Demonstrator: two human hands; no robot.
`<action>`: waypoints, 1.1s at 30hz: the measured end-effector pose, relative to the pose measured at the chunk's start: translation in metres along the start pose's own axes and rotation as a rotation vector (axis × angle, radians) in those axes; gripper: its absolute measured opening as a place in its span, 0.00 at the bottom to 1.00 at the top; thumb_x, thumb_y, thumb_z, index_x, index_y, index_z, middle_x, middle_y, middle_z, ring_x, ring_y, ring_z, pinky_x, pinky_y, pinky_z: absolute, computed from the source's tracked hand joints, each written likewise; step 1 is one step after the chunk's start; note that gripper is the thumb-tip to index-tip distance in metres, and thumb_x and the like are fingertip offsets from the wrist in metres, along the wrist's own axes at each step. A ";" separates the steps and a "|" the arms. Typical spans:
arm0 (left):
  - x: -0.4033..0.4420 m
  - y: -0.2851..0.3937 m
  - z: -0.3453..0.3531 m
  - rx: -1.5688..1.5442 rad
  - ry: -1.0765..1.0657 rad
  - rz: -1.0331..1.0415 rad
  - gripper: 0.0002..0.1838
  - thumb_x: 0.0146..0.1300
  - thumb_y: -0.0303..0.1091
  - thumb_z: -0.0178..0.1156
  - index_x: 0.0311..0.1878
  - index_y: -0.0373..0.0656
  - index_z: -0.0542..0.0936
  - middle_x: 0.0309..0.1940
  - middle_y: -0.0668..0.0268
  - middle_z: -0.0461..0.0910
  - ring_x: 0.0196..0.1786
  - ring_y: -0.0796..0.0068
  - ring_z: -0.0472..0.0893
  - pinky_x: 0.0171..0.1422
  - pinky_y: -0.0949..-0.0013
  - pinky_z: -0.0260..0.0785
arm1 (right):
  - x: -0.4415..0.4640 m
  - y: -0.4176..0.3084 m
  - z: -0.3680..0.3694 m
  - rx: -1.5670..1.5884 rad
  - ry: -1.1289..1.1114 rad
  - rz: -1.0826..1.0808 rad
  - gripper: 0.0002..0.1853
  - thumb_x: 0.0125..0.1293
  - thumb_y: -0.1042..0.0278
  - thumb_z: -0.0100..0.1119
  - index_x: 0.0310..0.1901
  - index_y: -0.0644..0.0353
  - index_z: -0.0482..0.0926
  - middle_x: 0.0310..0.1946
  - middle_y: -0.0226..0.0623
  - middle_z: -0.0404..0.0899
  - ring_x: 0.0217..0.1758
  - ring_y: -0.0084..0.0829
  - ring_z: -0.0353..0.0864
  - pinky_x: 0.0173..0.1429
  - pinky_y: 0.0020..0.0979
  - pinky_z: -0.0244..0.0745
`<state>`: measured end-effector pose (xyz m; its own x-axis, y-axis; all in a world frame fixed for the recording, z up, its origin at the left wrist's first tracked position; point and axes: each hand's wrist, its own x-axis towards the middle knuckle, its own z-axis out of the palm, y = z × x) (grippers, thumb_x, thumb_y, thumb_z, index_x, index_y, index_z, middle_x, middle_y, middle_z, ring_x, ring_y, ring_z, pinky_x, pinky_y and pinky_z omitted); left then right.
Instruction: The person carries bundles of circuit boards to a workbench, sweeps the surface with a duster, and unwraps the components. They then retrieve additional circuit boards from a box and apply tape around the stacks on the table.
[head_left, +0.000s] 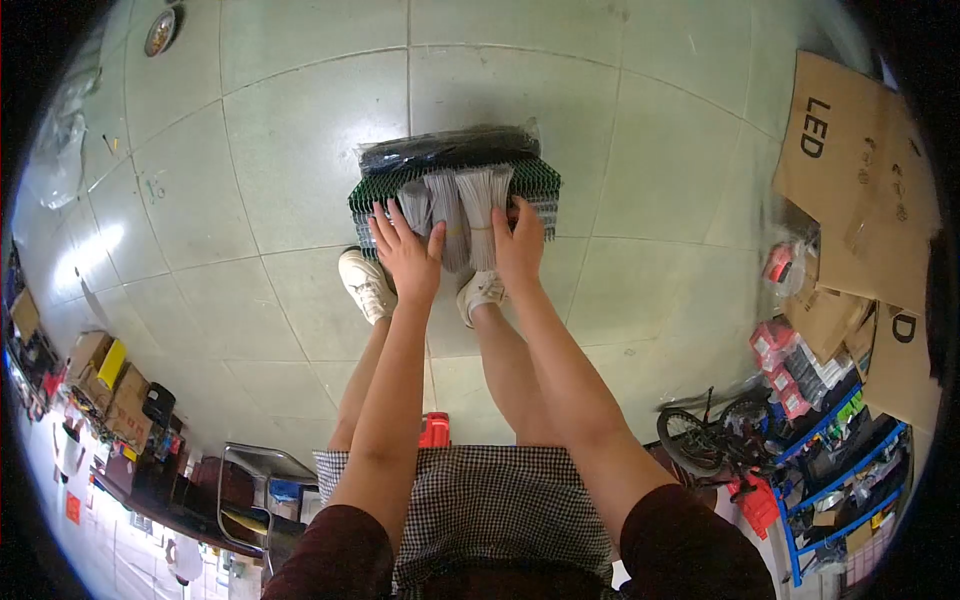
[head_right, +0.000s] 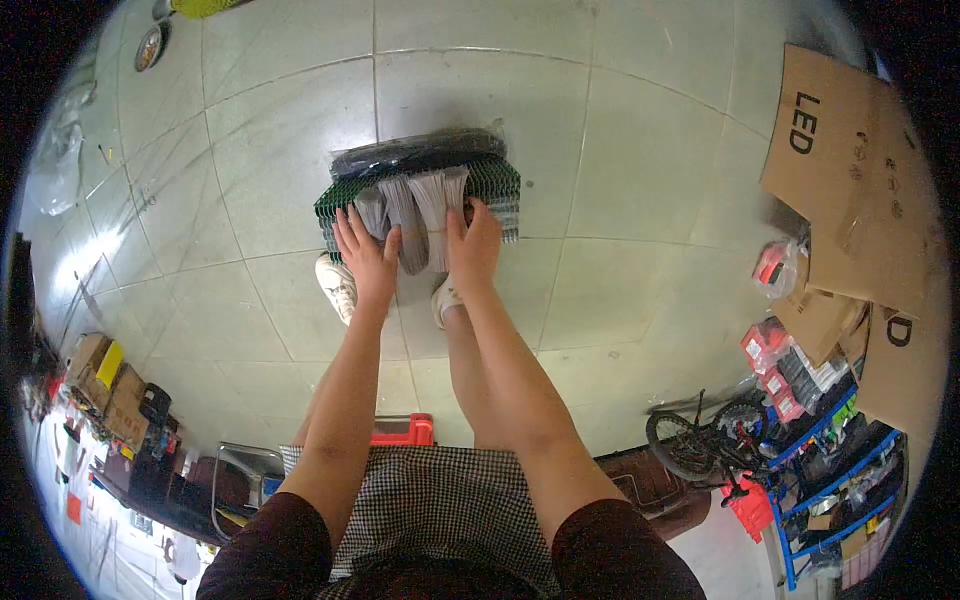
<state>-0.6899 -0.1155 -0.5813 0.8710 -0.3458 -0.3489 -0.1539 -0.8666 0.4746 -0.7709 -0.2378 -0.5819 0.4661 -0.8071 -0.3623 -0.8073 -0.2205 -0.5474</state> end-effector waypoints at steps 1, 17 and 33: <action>-0.001 0.000 -0.001 0.039 -0.030 -0.041 0.41 0.60 0.57 0.50 0.68 0.40 0.50 0.70 0.53 0.44 0.71 0.47 0.43 0.65 0.39 0.42 | 0.000 0.001 -0.003 0.033 -0.011 0.015 0.19 0.64 0.54 0.49 0.46 0.62 0.73 0.42 0.47 0.71 0.48 0.46 0.69 0.52 0.41 0.65; 0.012 -0.016 0.004 0.151 0.103 -0.126 0.28 0.65 0.57 0.37 0.68 0.62 0.57 0.66 0.39 0.44 0.61 0.40 0.55 0.63 0.39 0.43 | 0.107 0.112 0.012 1.002 -0.425 0.836 0.32 0.65 0.40 0.42 0.58 0.63 0.68 0.52 0.42 0.73 0.53 0.36 0.72 0.57 0.35 0.65; 0.051 -0.064 -0.017 -0.844 0.345 -0.519 0.21 0.66 0.33 0.41 0.61 0.39 0.65 0.35 0.63 0.75 0.36 0.76 0.73 0.38 0.73 0.66 | 0.104 0.104 0.012 1.099 -0.462 0.985 0.27 0.65 0.42 0.43 0.50 0.60 0.74 0.43 0.36 0.78 0.44 0.33 0.76 0.51 0.37 0.70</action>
<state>-0.6282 -0.0716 -0.6156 0.8432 0.2330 -0.4846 0.5363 -0.3005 0.7887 -0.8026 -0.3384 -0.6855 0.1623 -0.1069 -0.9809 -0.2937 0.9438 -0.1514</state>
